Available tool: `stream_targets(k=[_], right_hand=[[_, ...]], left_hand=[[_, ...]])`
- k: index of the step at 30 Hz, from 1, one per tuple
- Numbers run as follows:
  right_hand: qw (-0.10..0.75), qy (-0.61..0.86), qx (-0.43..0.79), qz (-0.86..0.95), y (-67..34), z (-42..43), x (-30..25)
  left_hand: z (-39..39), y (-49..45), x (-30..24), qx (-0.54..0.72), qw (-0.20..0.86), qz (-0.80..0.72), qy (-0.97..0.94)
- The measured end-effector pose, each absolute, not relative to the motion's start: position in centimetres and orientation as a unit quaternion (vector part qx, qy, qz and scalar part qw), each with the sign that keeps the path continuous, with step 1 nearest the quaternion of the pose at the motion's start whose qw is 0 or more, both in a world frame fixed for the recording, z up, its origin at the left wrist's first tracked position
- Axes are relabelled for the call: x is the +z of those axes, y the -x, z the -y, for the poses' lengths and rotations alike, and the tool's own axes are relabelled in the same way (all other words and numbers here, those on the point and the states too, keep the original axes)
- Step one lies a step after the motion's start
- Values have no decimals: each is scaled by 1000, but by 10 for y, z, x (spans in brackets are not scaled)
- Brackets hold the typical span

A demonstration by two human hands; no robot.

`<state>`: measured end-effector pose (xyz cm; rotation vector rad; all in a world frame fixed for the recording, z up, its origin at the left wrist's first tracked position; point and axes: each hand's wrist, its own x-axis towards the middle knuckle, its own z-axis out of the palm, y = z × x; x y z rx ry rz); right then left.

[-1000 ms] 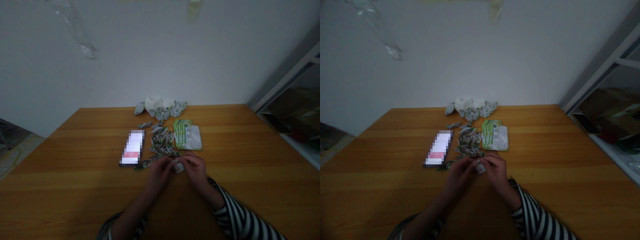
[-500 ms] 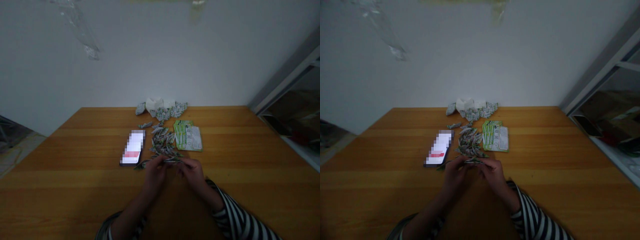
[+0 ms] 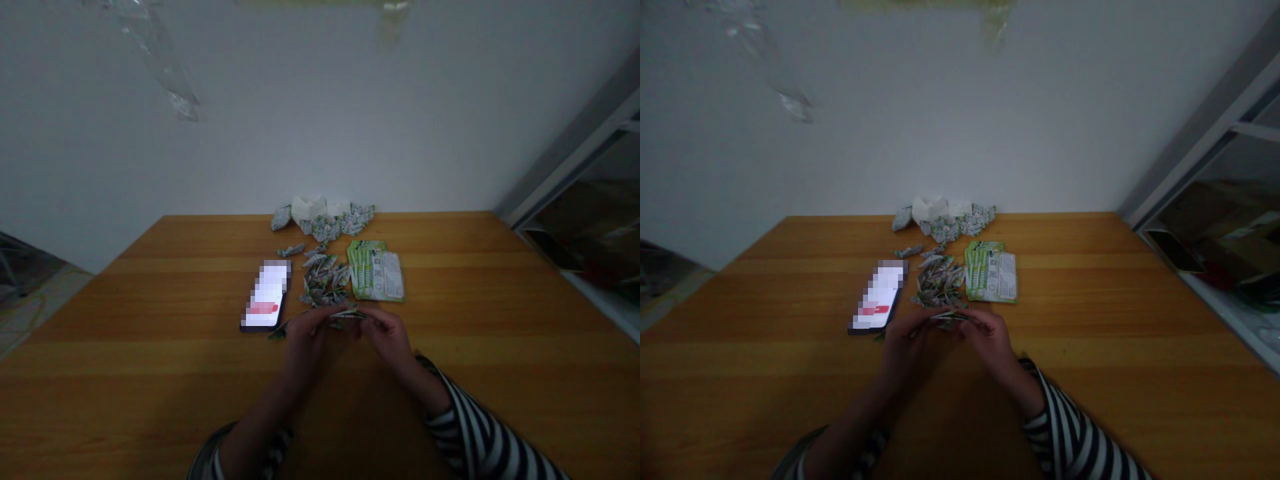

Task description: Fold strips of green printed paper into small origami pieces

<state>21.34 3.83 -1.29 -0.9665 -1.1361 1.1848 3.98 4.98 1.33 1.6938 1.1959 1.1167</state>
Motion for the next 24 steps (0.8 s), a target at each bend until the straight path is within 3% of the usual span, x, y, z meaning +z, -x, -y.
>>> stream_targets(k=[6, 24], right_hand=[[589, 453, 488, 458, -226, -46, -13], [522, 391, 551, 521, -231, -49, -15]], left_hand=[[-46, -42, 23, 420, 409, -407, -700], [-61, -31, 20, 423, 480, -431, -636]])
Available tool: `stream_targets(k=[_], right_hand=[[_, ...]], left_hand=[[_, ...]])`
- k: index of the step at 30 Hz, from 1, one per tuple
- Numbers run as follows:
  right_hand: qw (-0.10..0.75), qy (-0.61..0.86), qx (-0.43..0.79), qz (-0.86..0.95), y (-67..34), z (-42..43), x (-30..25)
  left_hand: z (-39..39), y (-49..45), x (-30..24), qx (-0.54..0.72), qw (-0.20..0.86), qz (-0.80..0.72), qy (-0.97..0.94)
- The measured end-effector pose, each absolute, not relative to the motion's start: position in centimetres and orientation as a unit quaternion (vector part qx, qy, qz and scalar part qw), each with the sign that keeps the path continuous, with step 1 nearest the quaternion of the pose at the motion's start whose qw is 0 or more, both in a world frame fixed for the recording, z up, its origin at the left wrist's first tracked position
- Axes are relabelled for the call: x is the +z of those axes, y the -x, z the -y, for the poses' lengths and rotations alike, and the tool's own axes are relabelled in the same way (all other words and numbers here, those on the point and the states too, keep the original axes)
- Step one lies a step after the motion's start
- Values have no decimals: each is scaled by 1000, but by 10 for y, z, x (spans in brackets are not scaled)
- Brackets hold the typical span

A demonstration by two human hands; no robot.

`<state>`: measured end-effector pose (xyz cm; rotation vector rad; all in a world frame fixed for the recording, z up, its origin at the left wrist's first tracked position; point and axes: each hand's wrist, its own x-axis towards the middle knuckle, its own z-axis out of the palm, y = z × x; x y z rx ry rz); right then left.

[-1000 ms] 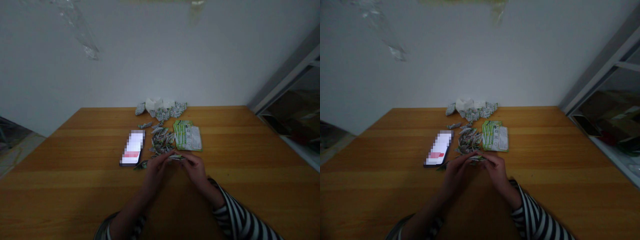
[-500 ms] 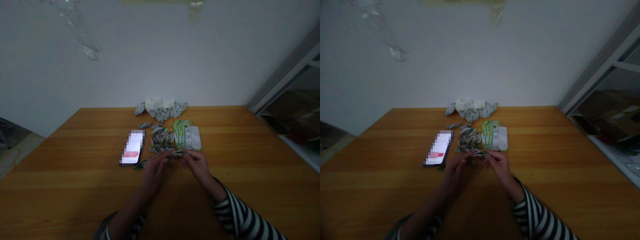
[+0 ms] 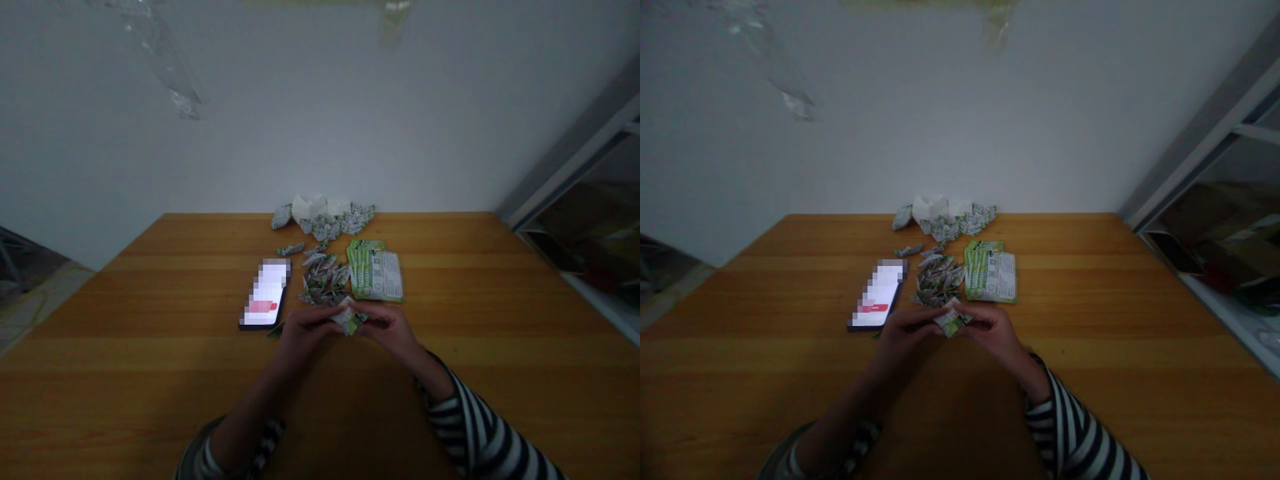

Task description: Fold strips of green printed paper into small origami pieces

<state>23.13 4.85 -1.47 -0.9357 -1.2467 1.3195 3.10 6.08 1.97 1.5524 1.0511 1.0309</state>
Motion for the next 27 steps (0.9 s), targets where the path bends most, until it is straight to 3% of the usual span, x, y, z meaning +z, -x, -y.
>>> stream_targets(k=[11, 27], right_hand=[[508, 401, 501, 575, -239, -47, -10], [539, 402, 444, 592, -237, -48, -16]], left_hand=[[-56, -35, 22, 394, 592, -419, -565], [-62, -31, 10, 421, 554, -412, -588]])
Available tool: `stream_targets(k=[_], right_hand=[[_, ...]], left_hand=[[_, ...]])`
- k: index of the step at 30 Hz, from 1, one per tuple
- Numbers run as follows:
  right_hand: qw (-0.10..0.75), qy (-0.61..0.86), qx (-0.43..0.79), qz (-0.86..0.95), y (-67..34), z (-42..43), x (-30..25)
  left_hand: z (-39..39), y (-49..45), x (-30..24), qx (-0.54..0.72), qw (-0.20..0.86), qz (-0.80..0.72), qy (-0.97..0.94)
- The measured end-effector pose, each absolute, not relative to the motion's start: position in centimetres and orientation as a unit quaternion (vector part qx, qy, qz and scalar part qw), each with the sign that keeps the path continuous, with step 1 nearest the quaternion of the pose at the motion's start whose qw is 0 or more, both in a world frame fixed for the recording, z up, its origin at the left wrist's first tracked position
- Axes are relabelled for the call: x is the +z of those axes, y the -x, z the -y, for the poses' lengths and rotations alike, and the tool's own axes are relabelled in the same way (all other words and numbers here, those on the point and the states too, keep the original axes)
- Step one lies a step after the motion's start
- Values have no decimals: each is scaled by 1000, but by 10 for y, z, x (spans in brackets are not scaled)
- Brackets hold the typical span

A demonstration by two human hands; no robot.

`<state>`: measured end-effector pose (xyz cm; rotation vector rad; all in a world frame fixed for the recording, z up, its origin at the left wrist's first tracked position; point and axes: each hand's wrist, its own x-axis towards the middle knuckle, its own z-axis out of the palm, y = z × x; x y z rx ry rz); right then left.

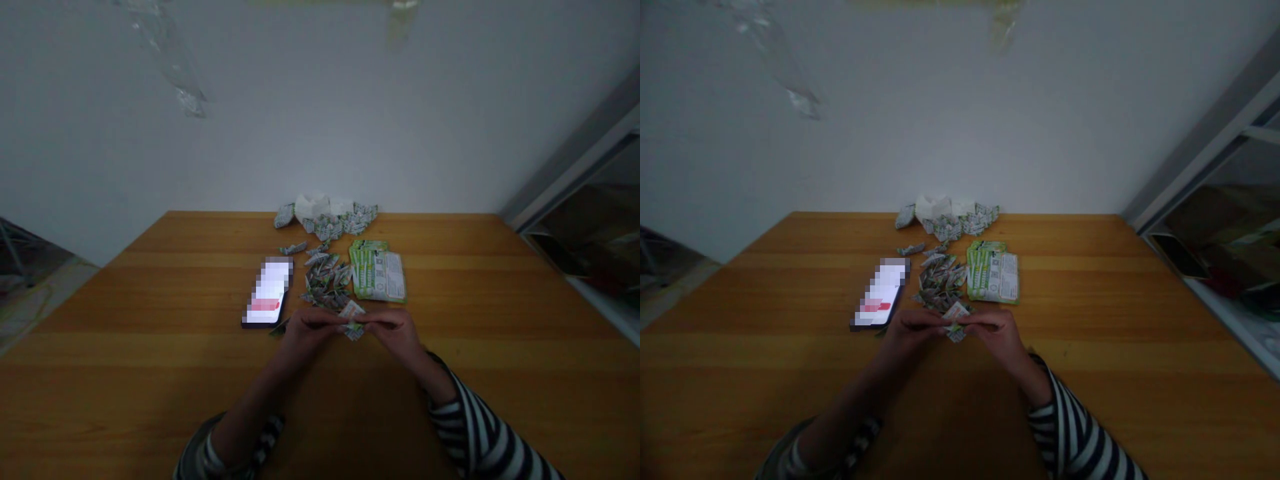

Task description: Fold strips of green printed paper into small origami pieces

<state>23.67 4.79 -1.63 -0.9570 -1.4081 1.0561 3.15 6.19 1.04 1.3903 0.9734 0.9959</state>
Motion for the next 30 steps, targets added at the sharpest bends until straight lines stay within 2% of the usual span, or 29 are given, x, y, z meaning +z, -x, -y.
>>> stream_targets(k=[8, 15, 21, 30], right_hand=[[565, 466, 404, 549, -225, -42, -12], [576, 495, 399, 514, -217, -40, -12], [565, 469, 476, 484, -215, -43, -19], [599, 444, 541, 389, -205, -38, -10]], left_hand=[[-56, -42, 14, 424, 536, -467, -561], [-51, -53, 3, 452, 563, -500, -478], [-52, -54, 0, 467, 598, -495, -423], [-47, -59, 10, 485, 623, -479, -383]])
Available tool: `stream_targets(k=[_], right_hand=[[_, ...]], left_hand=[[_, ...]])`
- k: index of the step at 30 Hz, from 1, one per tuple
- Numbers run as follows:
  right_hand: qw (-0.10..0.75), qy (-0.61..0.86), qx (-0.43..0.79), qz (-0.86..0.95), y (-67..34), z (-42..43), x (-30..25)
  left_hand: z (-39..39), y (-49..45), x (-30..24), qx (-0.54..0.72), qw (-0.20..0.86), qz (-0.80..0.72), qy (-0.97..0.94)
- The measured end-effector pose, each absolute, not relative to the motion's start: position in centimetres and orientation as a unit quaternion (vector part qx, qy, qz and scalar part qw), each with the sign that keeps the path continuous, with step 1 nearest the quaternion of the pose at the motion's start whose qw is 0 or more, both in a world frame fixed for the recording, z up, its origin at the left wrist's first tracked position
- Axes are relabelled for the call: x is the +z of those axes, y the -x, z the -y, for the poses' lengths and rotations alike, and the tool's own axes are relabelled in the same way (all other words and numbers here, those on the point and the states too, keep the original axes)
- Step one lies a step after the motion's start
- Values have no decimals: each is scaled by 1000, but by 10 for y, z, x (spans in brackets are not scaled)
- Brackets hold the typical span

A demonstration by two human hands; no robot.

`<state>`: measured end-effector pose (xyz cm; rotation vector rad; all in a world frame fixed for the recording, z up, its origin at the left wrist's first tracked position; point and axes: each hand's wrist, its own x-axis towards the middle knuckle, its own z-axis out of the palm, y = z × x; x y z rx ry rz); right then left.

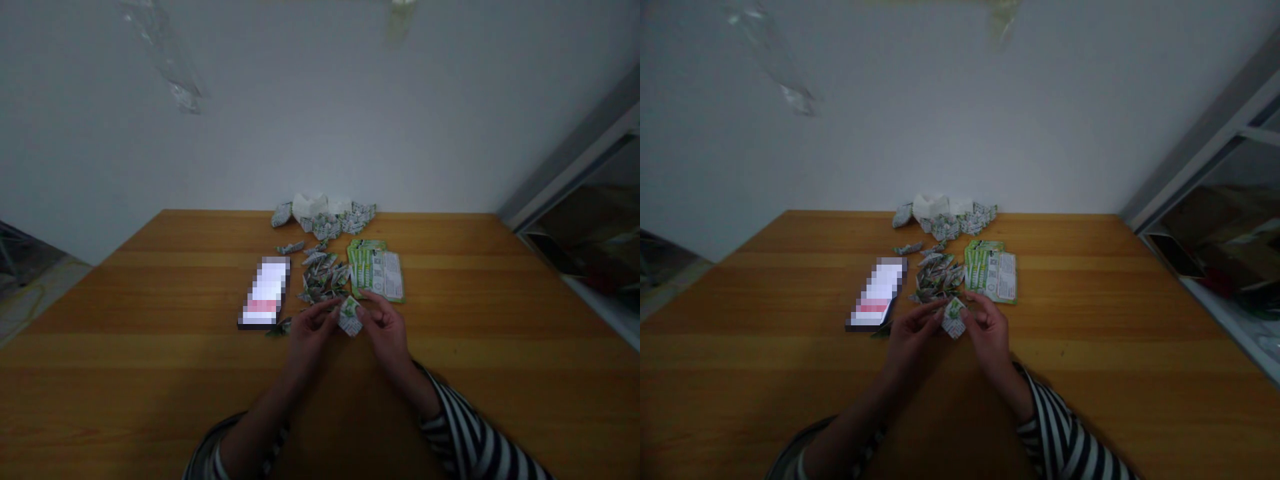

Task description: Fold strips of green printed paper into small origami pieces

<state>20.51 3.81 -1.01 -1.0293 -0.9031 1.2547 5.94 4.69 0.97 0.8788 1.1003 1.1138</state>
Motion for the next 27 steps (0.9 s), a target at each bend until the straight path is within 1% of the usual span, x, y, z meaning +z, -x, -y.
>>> stream_targets(k=[4, 8, 12, 16, 19, 22, 27], right_hand=[[601, 438, 547, 384, -206, -39, -7], [573, 436, 554, 418, -207, -38, -8], [551, 420, 563, 450, -206, -37, -8], [553, 427, 555, 452, -206, -38, -9], [573, 434, 543, 434, -209, -40, -9], [589, 441, 529, 424, -213, -42, -9], [578, 448, 520, 441, -214, -41, -11]], left_hand=[[-47, -62, 7, 479, 632, -470, -387], [-48, -62, 2, 436, 642, -468, -424], [-50, -57, -5, 425, 613, -484, -458], [-51, -54, -5, 441, 618, -466, -454], [-52, -52, 0, 446, 622, -460, -451], [-52, -51, 4, 444, 597, -472, -474], [-50, -52, 6, 427, 517, -505, -544]])
